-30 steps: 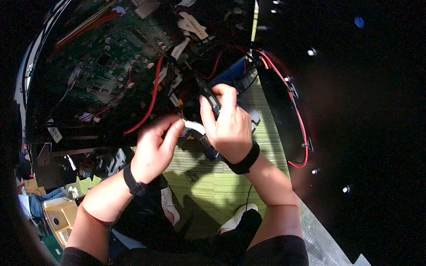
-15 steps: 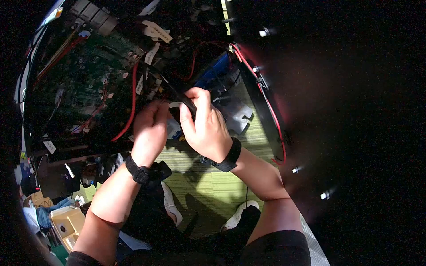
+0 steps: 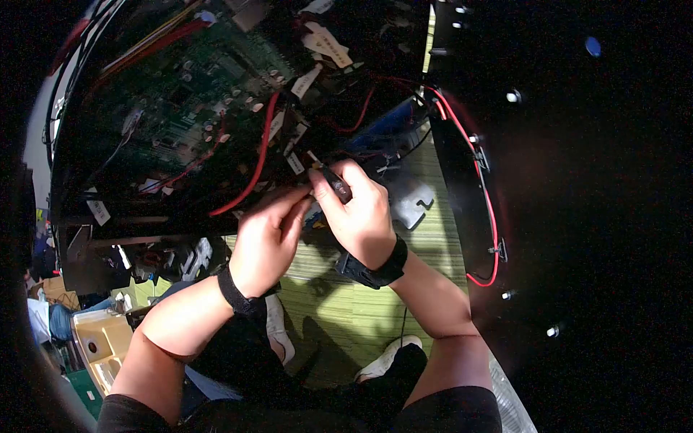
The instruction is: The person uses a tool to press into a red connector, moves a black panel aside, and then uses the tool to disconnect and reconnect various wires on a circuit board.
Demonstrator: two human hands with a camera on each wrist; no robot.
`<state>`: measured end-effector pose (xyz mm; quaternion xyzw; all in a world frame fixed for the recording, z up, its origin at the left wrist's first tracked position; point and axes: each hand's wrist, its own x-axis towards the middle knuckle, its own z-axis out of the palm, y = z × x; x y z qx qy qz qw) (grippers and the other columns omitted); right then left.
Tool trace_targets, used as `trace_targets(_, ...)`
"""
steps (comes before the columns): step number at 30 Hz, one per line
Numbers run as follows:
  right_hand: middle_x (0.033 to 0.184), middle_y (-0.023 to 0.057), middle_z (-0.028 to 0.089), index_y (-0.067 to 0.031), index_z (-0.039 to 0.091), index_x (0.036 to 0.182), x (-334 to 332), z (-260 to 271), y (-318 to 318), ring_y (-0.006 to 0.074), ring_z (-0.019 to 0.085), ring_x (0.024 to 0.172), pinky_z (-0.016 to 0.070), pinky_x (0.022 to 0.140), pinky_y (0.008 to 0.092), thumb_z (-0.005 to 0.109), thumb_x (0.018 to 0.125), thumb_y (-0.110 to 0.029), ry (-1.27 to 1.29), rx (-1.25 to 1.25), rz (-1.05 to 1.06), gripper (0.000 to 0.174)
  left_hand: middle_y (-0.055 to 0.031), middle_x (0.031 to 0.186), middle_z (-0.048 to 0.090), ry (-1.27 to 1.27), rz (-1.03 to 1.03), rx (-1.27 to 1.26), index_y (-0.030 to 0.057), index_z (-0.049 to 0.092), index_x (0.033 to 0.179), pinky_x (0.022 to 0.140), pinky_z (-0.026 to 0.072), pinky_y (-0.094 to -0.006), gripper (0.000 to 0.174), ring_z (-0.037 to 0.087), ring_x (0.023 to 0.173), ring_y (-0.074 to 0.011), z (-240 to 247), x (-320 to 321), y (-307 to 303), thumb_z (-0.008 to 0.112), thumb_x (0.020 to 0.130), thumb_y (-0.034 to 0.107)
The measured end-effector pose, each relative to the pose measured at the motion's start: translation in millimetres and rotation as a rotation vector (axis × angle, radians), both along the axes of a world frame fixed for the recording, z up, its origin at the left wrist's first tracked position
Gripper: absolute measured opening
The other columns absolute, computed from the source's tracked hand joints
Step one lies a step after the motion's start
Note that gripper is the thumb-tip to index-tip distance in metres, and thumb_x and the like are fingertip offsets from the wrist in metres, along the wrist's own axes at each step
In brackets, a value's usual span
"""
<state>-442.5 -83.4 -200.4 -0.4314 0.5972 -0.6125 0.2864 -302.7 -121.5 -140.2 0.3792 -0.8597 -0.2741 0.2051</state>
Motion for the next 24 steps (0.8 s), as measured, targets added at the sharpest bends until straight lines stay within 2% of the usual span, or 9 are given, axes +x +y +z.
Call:
trace_targets(3,0.061,0.0080,0.054,0.0003,0.063,0.086,4,-4,-6,0.0115,0.045,0.053,0.0400,0.050,0.0304,0.068,0.091,-0.018,-0.024,-0.089,-0.038,0.020,-0.0223,0.128,0.054,-0.012,-0.114,-0.046,-0.0006,0.058,0.122,0.094,0.0497,-0.0387,0.033,0.058,0.113,-0.0385,-1,10,6,0.059,0.089,0.002)
trace_targets(6,0.060,0.0065,0.055,0.0012,0.064,0.088,3,4,-10,0.0096,0.043,0.053,0.0399,0.050,0.0292,0.068,0.091,-0.020,-0.066,0.084,-0.100,0.022,-0.0206,0.133,0.051,-0.084,-0.191,-0.042,0.0013,0.059,0.122,0.093,0.0520,-0.0375,0.033,0.059,0.113,-0.0366,13,17,19,0.061,0.089,0.007)
trace_targets(9,0.059,0.0043,0.055,0.0016,0.064,0.087,2,6,-15,0.0071,0.041,0.054,0.0387,0.050,0.0279,0.068,0.092,-0.021,-0.161,0.127,-0.070,0.023,-0.0185,0.134,0.052,-0.106,-0.272,0.099,0.0009,0.063,0.115,0.085,0.0542,-0.0373,0.026,0.065,0.101,-0.0334,20,27,27,0.062,0.090,0.009)
trace_targets(12,0.059,0.0028,0.056,0.0013,0.064,0.086,4,7,-17,0.0059,0.041,0.055,0.0382,0.050,0.0274,0.068,0.092,-0.021,-0.181,0.120,-0.083,0.023,-0.0197,0.131,0.055,-0.121,-0.255,0.263,-0.0002,0.066,0.111,0.089,0.0516,-0.0367,0.023,0.063,0.109,-0.0334,26,31,29,0.063,0.088,0.004)
trace_targets(17,0.057,0.0058,0.056,0.0012,0.064,0.083,8,-1,-29,0.0077,0.043,0.054,0.0399,0.051,0.0294,0.069,0.090,-0.022,-0.151,0.026,-0.208,0.025,-0.0190,0.128,0.058,-0.111,-0.261,0.278,-0.0011,0.066,0.111,0.091,0.0508,-0.0373,0.022,0.063,0.110,-0.0338,23,37,24,0.062,0.090,0.006)
trace_targets(19,0.059,0.0121,0.058,0.0021,0.064,0.082,7,5,-30,0.0131,0.045,0.052,0.0424,0.053,0.0320,0.070,0.088,-0.023,-0.068,0.058,-0.250,0.026,-0.0189,0.127,0.059,-0.099,-0.274,0.308,-0.0013,0.066,0.111,0.092,0.0502,-0.0376,0.023,0.062,0.111,-0.0339,21,39,23,0.062,0.090,0.007)
trace_targets(20,0.065,0.0195,0.062,0.0034,0.065,0.081,6,4,-33,0.0221,0.055,0.053,0.0454,0.055,0.0344,0.071,0.087,-0.023,-0.065,0.085,-0.264,0.028,-0.0194,0.127,0.059,-0.101,-0.278,0.275,-0.0012,0.065,0.112,0.090,0.0515,-0.0380,0.024,0.064,0.107,-0.0345,21,39,22,0.061,0.091,0.009)
trace_targets(21,0.072,0.0223,0.065,0.0034,0.066,0.085,6,4,-33,0.0305,0.065,0.061,0.0484,0.058,0.0358,0.070,0.087,-0.021,-0.036,0.056,-0.266,0.025,-0.0200,0.126,0.059,-0.103,-0.286,0.244,-0.0011,0.064,0.113,0.088,0.0528,-0.0383,0.025,0.065,0.103,-0.0350,20,40,22,0.060,0.092,0.011)
trace_targets(24,0.081,0.0247,0.067,0.0024,0.068,0.092,13,3,-37,0.0352,0.069,0.074,0.0517,0.063,0.0370,0.069,0.087,-0.016,-0.079,-0.078,-0.295,0.019,-0.0192,0.124,0.061,-0.129,-0.289,0.255,-0.0016,0.066,0.110,0.085,0.0535,-0.0358,0.022,0.066,0.100,-0.0332,26,41,20,0.061,0.091,0.008)
